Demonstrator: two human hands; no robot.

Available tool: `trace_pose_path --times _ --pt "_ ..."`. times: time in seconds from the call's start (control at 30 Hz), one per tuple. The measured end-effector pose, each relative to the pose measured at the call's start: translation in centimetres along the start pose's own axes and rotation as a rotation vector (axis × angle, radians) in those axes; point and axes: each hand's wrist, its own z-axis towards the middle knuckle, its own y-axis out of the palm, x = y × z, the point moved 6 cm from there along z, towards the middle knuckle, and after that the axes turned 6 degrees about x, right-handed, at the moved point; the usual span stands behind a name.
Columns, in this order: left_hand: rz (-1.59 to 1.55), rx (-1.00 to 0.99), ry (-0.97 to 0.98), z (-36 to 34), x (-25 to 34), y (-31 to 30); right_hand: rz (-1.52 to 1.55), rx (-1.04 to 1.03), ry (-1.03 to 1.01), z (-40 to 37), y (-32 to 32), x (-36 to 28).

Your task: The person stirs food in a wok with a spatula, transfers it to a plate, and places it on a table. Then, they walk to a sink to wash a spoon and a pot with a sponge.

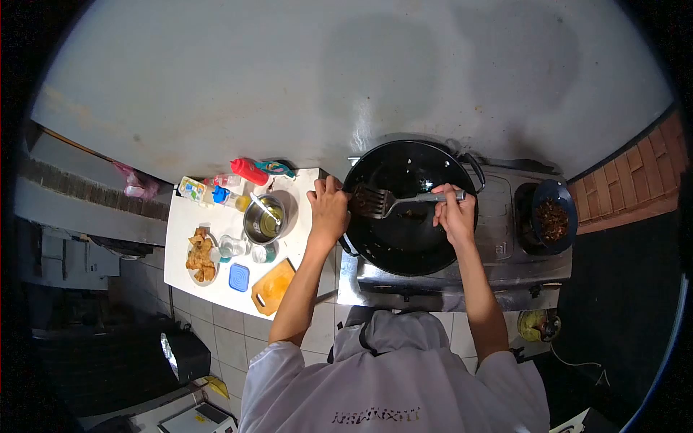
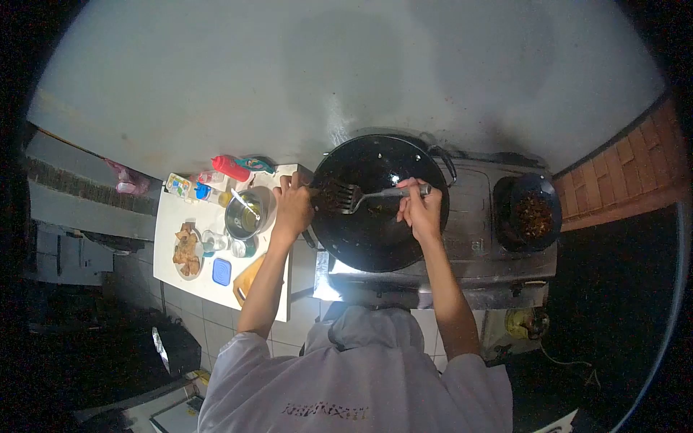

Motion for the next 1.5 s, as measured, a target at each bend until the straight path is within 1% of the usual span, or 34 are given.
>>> trace_pose_path --times 0.07,0.13,0.27,0.33,0.43,0.47,0.53,0.67,0.73,0.87,0.93,1.07,1.13,1.27,1.33,1.5 --pt "0.005 -0.009 -0.003 0.0 0.1 0.1 0.009 0.002 0.009 0.0 0.0 0.0" --pt "-0.088 0.048 0.004 0.0 0.2 0.0 0.017 0.004 0.02 0.0 -0.1 0.1" --pt "-0.123 0.035 -0.021 0.2 -0.3 -0.2 0.037 0.011 0.028 0.1 -0.1 0.4" --pt "-0.163 0.131 -0.073 0.5 -1.1 -0.5 0.04 0.012 0.021 0.1 -0.1 0.4" --pt "-0.104 0.166 -0.049 0.8 -1.2 -0.6 0.045 0.001 0.023 0.0 -0.1 0.3" --pt "-0.103 0.168 -0.05 0.7 -1.1 -0.7 0.04 0.002 0.02 0.0 -0.1 0.3" --pt "-0.019 0.106 -0.012 0.7 -0.5 -0.6 0.036 0.002 0.018 0.1 -0.1 0.3" --pt "-0.016 0.082 -0.019 0.5 -0.2 0.0 0.044 0.011 0.025 0.2 -0.3 0.5" --pt "-0.104 0.075 -0.029 0.4 -0.2 0.4 0.042 0.01 0.027 0.2 -0.2 0.6" --pt "-0.158 0.064 -0.064 0.5 -0.6 1.3 0.021 0.025 0.04 0.1 -0.3 0.8" --pt "-0.237 0.051 -0.077 0.5 -0.4 1.4 0.021 0.024 0.044 0.1 -0.3 0.9" --pt "-0.297 0.05 -0.096 0.8 -0.4 0.2 0.052 0.015 0.027 0.0 -0.6 0.9" --pt "-0.337 0.155 -0.114 1.0 -0.9 -1.2 0.069 0.023 0.038 -0.1 -0.8 1.0" --pt "-0.254 0.162 -0.141 1.2 -1.7 -0.9 0.066 0.001 0.013 -0.1 -0.8 1.0" --pt "-0.144 0.172 -0.074 1.1 -1.6 -0.6 0.059 -0.003 0.002 0.0 -0.8 1.0" --pt "-0.167 0.16 -0.077 0.9 -1.6 -0.2 0.063 0.008 0.017 -0.3 -1.1 0.8"
